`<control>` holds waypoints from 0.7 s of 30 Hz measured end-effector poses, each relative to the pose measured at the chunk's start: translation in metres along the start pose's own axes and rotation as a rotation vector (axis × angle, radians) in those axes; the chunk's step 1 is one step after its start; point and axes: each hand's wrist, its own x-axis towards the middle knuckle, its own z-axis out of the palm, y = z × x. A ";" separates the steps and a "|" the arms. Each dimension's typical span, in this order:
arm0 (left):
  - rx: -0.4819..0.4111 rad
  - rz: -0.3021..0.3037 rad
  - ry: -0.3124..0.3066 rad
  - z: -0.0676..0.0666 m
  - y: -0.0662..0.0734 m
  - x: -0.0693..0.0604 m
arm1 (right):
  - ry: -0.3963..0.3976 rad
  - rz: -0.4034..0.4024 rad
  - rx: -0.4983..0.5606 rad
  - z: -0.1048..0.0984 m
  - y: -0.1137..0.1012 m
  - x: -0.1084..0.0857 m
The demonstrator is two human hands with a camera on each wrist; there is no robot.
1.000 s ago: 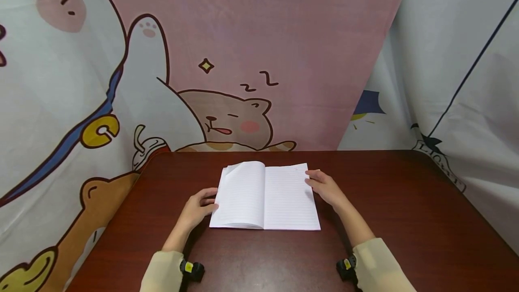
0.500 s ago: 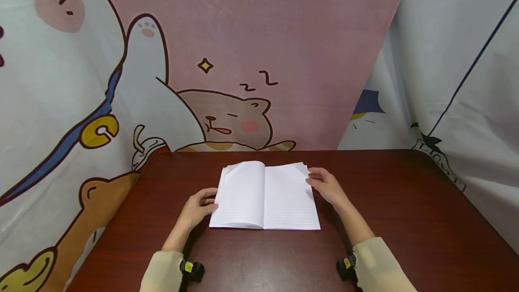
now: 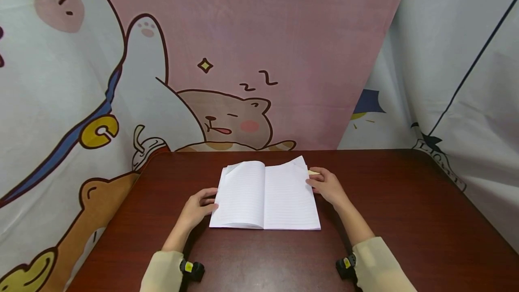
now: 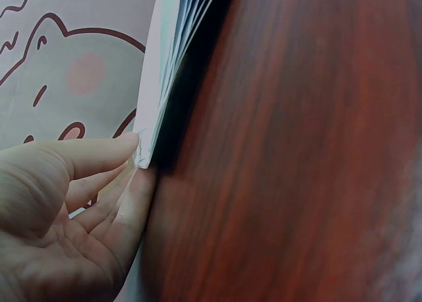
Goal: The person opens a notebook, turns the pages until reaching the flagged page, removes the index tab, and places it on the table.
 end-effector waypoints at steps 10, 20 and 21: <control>0.001 -0.008 -0.002 0.000 0.001 0.000 | -0.049 0.011 0.079 0.001 -0.002 -0.004; 0.001 -0.004 0.003 0.000 0.002 -0.001 | -0.090 -0.039 0.074 0.003 -0.006 -0.007; 0.001 -0.003 0.003 0.000 0.002 -0.001 | -0.105 -0.040 0.077 0.003 -0.007 -0.007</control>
